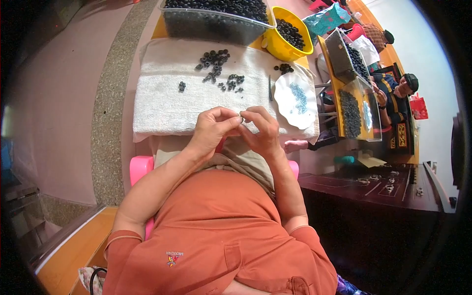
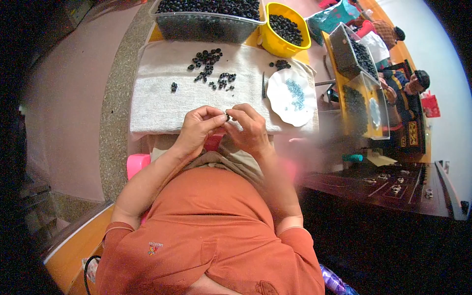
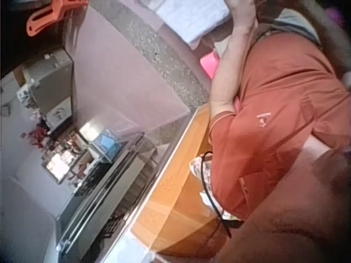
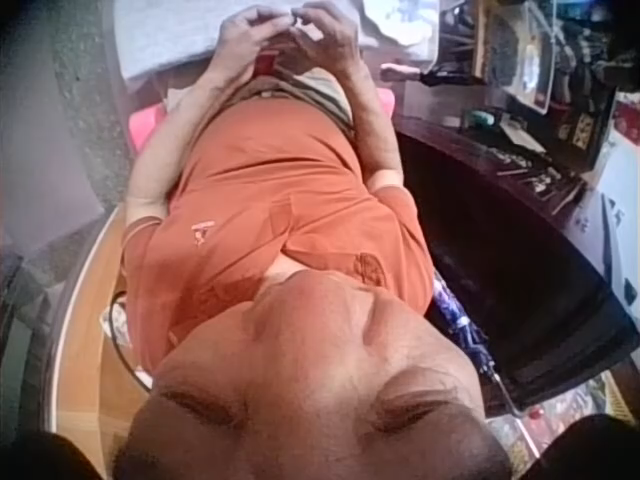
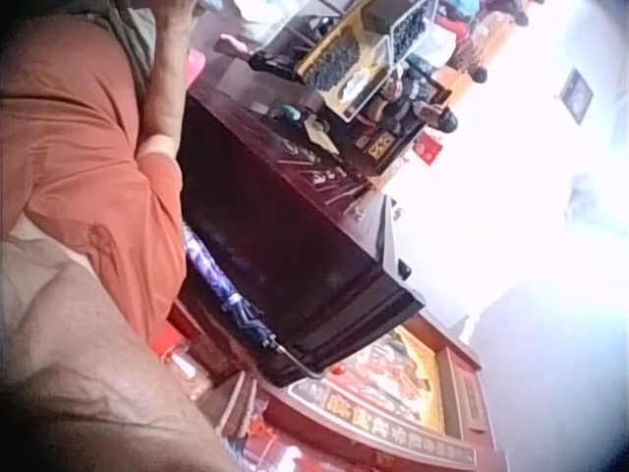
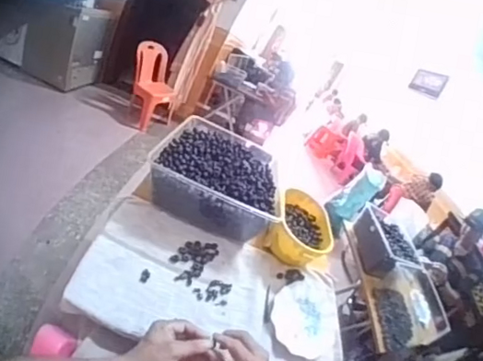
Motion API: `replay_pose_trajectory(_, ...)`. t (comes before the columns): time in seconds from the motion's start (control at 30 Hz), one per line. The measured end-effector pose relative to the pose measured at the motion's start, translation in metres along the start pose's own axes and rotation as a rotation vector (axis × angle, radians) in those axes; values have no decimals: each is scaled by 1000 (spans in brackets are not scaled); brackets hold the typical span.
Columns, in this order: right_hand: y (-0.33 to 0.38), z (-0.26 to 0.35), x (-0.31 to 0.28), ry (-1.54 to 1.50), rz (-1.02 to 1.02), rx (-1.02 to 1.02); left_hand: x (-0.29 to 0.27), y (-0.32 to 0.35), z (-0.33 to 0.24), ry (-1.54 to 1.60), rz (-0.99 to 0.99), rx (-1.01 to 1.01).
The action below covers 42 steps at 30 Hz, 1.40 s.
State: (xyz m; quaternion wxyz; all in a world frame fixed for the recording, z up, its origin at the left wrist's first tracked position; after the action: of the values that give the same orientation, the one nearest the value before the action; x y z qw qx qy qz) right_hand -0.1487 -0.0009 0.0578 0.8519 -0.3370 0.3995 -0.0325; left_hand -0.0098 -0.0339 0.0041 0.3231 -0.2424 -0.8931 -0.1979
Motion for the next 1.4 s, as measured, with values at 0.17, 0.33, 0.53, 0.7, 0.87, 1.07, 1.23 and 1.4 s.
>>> replay_pose_trajectory(0.17, 4, -4, 2, -31, 15, -8, 0, 0, 0, -55, 4, 26)
replay_pose_trajectory(0.33, 1, -1, 1, -70, -21, 41, 3, 2, -4, -63, -4, 25)
replay_pose_trajectory(0.53, 5, -4, 1, -55, 22, 7, 3, 0, -1, -92, 11, 45)
replay_pose_trajectory(0.7, 2, 2, -1, -54, 11, 47, 3, 0, -2, -109, -1, 51)
replay_pose_trajectory(0.87, 0, -5, -5, -62, -19, 98, 6, 1, -4, -72, -20, 50)
replay_pose_trajectory(1.07, -34, -33, -55, 134, -289, 56, -2, -1, 2, -125, -49, 21)
replay_pose_trajectory(1.23, -86, -74, -107, 209, -501, 110, -1, 1, 4, -173, -44, 28)
replay_pose_trajectory(1.4, -133, -130, -122, 412, -496, 177, 0, 4, 5, -156, -45, 6)
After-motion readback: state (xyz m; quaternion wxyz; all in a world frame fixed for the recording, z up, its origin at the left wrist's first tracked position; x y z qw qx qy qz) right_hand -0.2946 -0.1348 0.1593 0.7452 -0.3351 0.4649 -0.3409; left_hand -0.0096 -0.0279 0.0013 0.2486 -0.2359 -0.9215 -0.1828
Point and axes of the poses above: each hand's wrist, its own y-axis away from the middle knuckle, its own x-axis out of the palm, z = x × y, the point moved 4 cm from there along -y, towards the middle knuckle
